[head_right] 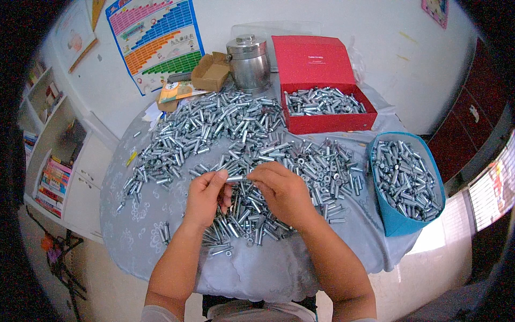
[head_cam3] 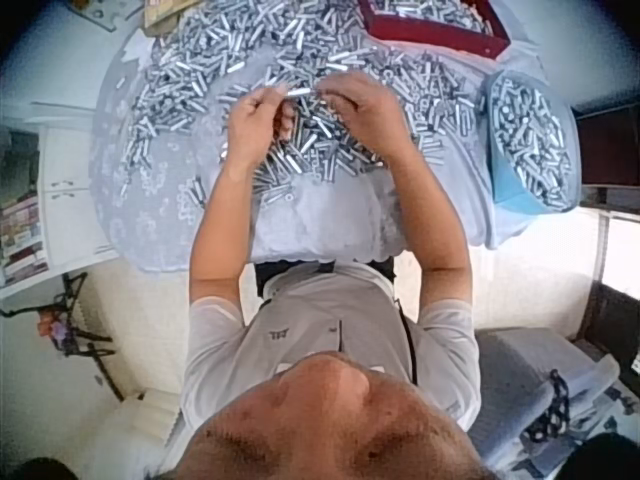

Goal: The person sits at a table covered with a large pile of metal fasteners. They repeatedly pick up a cylindrical metal tube and a small metal ring, insert the ring into the tube, and place the assembled unit into a blue container.

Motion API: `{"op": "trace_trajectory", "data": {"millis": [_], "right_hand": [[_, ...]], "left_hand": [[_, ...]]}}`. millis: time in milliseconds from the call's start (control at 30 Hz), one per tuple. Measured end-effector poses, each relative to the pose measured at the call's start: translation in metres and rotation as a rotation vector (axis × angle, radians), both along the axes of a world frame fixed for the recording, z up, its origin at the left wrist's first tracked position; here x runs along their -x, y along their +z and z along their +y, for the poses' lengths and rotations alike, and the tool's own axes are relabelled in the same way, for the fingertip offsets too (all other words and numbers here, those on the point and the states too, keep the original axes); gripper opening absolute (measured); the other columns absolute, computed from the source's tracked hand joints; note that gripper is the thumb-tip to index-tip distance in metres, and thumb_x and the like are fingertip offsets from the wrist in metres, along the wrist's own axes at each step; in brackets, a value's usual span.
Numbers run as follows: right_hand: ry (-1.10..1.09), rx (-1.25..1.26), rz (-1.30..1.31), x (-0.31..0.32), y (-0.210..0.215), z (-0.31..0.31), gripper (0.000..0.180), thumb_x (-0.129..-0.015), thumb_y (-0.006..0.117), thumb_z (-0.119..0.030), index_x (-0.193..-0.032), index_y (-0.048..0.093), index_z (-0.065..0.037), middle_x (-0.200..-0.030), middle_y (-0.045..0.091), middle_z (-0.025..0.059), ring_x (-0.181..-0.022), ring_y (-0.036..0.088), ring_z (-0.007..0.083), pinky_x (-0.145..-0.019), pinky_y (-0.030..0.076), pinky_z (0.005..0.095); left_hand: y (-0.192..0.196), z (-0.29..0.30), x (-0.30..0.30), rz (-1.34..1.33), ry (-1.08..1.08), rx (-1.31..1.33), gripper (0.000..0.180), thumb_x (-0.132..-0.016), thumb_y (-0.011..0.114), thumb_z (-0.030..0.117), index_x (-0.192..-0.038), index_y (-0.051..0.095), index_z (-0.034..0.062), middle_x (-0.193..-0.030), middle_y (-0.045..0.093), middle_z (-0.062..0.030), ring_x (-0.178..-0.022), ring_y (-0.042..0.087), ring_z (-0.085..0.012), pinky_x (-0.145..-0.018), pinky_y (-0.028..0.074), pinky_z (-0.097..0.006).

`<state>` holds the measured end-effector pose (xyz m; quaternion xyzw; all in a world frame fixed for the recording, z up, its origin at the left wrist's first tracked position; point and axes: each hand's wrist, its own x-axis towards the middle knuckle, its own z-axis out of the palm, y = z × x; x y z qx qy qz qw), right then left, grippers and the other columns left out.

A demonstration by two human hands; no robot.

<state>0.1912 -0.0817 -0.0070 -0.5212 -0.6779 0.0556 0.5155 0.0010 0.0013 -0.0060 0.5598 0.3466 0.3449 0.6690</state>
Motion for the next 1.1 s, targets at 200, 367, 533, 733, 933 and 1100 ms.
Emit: {"op": "trace_trajectory", "data": {"millis": [200, 367, 533, 733, 933, 1100], "right_hand": [[-0.078, 0.100, 0.042, 0.008, 0.012, -0.005, 0.024, -0.083, 0.068, -0.005, -0.107, 0.069, -0.007, -0.101, 0.067, 0.0125, -0.092, 0.066, 0.0307, -0.079, 0.054, 0.0375], [0.059, 0.119, -0.018, 0.004, 0.002, -0.001, 0.023, -0.082, 0.069, -0.007, -0.105, 0.069, -0.006, -0.102, 0.067, 0.0127, -0.092, 0.065, 0.0317, -0.077, 0.053, 0.0381], [-0.052, 0.059, -0.079, -0.006, -0.001, 0.003, 0.018, -0.081, 0.070, -0.007, -0.099, 0.067, -0.004, -0.099, 0.066, 0.0138, -0.092, 0.064, 0.0329, -0.077, 0.053, 0.0386], [-0.252, 0.075, 0.108, -0.007, -0.003, 0.004, 0.024, -0.082, 0.069, -0.004, -0.105, 0.066, -0.003, -0.105, 0.063, 0.0165, -0.092, 0.063, 0.0352, -0.078, 0.052, 0.0384], [-0.260, 0.007, 0.052, -0.003, 0.000, 0.002, 0.022, -0.085, 0.068, -0.005, -0.107, 0.065, -0.001, -0.104, 0.063, 0.0140, -0.070, 0.064, 0.0231, -0.059, 0.051, 0.0301], [-0.233, -0.015, 0.041, 0.011, 0.002, 0.001, 0.022, -0.084, 0.069, -0.005, -0.105, 0.066, -0.001, -0.102, 0.064, 0.0145, -0.067, 0.063, 0.0230, -0.058, 0.050, 0.0302]], "left_hand": [[-0.005, -0.001, -0.005, -0.019, 0.025, -0.015, 0.023, -0.096, 0.063, 0.021, -0.093, 0.067, -0.0015, -0.072, 0.064, -0.0031, -0.055, 0.059, -0.0091, -0.048, 0.048, -0.023], [-0.012, 0.000, -0.007, -0.038, -0.066, -0.086, 0.019, -0.093, 0.066, 0.014, -0.102, 0.068, -0.0020, -0.082, 0.069, -0.0068, -0.061, 0.062, -0.0101, -0.051, 0.050, -0.023], [-0.003, 0.003, -0.005, 0.014, 0.040, -0.044, 0.017, -0.091, 0.066, 0.011, -0.104, 0.069, -0.0010, -0.085, 0.071, -0.0087, -0.063, 0.063, -0.0108, -0.046, 0.047, -0.022], [0.002, 0.011, 0.008, 0.157, 0.077, -0.182, 0.024, -0.092, 0.064, 0.012, -0.114, 0.068, 0.0032, -0.074, 0.069, -0.0065, -0.047, 0.050, -0.0056, -0.041, 0.037, -0.020], [0.027, 0.023, 0.042, 0.172, 0.286, -0.303, 0.023, -0.090, 0.066, 0.010, -0.112, 0.070, 0.0035, -0.075, 0.066, -0.0027, -0.053, 0.053, -0.0056, -0.045, 0.038, -0.021], [0.010, 0.034, 0.096, 0.646, 0.256, -0.608, 0.021, -0.083, 0.071, 0.015, -0.100, 0.073, 0.0031, -0.086, 0.071, -0.0069, -0.067, 0.063, -0.0149, -0.060, 0.048, -0.029]]}}
